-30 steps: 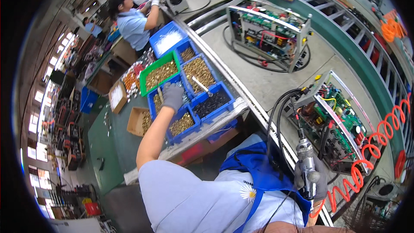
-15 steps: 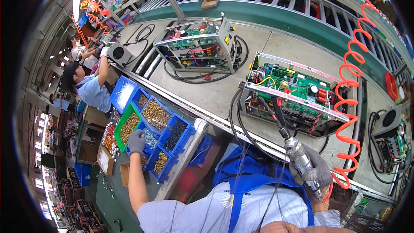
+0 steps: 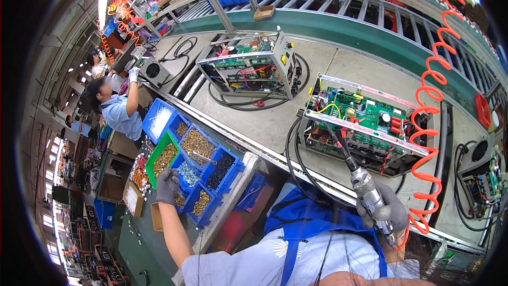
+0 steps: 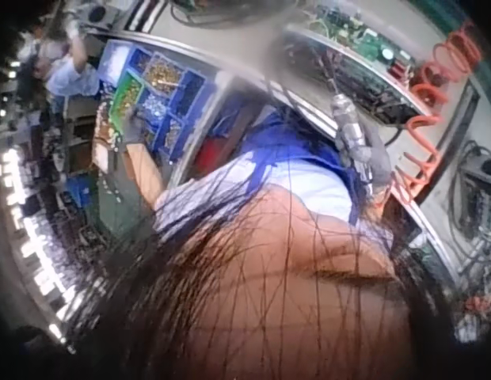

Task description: The person assembles an electronic device on a factory workbench. They use a pneumatic screwdriver to fasten screws into the metal casing and circuit board, and they connect various wires and components by hand. The person also handles small parts from bins and adjusts the position of the device during the process.

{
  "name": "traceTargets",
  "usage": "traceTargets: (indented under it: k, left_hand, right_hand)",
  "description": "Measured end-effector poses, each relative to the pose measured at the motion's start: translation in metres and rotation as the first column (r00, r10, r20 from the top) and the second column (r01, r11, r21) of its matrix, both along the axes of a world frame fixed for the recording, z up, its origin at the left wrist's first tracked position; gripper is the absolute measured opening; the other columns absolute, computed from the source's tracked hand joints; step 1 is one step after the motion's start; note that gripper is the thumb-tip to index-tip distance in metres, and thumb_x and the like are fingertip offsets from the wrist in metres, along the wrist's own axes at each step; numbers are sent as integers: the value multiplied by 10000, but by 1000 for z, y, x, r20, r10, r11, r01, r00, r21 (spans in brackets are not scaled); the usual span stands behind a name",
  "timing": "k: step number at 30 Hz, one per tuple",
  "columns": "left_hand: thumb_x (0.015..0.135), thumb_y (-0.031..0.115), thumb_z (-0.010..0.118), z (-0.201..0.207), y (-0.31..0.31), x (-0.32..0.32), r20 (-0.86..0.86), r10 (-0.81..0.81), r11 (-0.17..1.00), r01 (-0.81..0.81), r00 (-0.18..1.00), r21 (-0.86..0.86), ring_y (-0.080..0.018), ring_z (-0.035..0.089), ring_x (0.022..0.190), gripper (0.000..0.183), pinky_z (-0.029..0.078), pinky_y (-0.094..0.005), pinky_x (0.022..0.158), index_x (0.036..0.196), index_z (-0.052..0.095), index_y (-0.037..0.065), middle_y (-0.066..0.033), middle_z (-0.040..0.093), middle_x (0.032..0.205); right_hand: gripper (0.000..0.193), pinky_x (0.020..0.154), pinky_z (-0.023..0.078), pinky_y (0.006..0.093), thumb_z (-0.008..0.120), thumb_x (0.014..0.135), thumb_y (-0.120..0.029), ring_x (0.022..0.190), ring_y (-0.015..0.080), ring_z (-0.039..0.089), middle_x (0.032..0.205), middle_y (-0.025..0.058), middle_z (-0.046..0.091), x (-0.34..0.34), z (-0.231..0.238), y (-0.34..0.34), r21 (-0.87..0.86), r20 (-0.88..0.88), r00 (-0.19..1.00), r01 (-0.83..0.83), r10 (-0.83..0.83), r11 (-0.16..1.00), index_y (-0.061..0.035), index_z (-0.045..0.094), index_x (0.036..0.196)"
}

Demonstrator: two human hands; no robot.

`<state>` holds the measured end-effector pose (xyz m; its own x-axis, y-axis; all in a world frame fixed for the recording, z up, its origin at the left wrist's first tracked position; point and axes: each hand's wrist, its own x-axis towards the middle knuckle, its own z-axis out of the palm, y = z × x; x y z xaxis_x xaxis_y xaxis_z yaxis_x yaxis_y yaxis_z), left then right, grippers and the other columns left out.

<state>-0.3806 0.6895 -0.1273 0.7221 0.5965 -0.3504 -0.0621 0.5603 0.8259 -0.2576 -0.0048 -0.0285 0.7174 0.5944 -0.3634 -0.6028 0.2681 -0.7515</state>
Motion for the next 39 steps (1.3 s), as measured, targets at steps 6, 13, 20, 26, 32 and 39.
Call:
traceTargets:
  k: [6,13,20,26,32,39]
  left_hand:
    - [974,122,575,4,-18,7,66,-106,976,116,992,-183,-188,657,883,93,544,-237,582,996,600,36,-104,660,978]
    - [969,42,551,-5,-31,-3,18,-15,992,18,1000,-127,-123,602,840,227,542,-206,628,1192,546,-2,-64,593,1045]
    - [984,-7,488,87,-178,109,262,-386,919,394,885,25,-66,463,777,310,421,-136,559,1292,463,-29,-74,533,1034]
    - [964,34,499,159,-376,237,127,-862,506,836,490,211,-34,377,652,145,313,-109,443,1104,509,0,-2,411,813]
    - [967,105,573,169,-537,301,-2,-999,-49,961,-50,273,-72,555,702,284,425,-172,534,1212,570,-39,-89,623,978]
    - [958,97,595,154,-598,329,-183,-964,-251,889,-193,384,-38,557,690,280,445,-149,510,1210,578,-22,-39,634,931]
  right_hand:
    - [987,470,479,253,823,450,-369,539,160,599,768,100,608,11,7,8,-48,42,999,-16,18,999,32,489,1288]
    - [966,482,493,254,810,471,-335,569,149,591,796,97,593,7,12,-2,-39,46,998,37,-36,999,35,480,1301]
    - [919,504,471,264,792,513,-366,588,146,571,796,76,557,-4,24,-14,-32,106,991,83,-79,996,24,488,1288]
    - [935,554,456,252,829,498,-344,672,144,573,814,80,570,-51,38,-29,-70,97,950,305,-297,950,35,497,1285]
    - [964,642,480,262,812,426,-269,744,150,611,826,66,615,-96,79,-71,-320,243,816,578,-524,751,23,521,1298]
    - [913,563,484,243,723,489,-270,683,123,590,824,57,602,-80,173,-98,-520,540,708,706,-456,481,-23,530,1348]
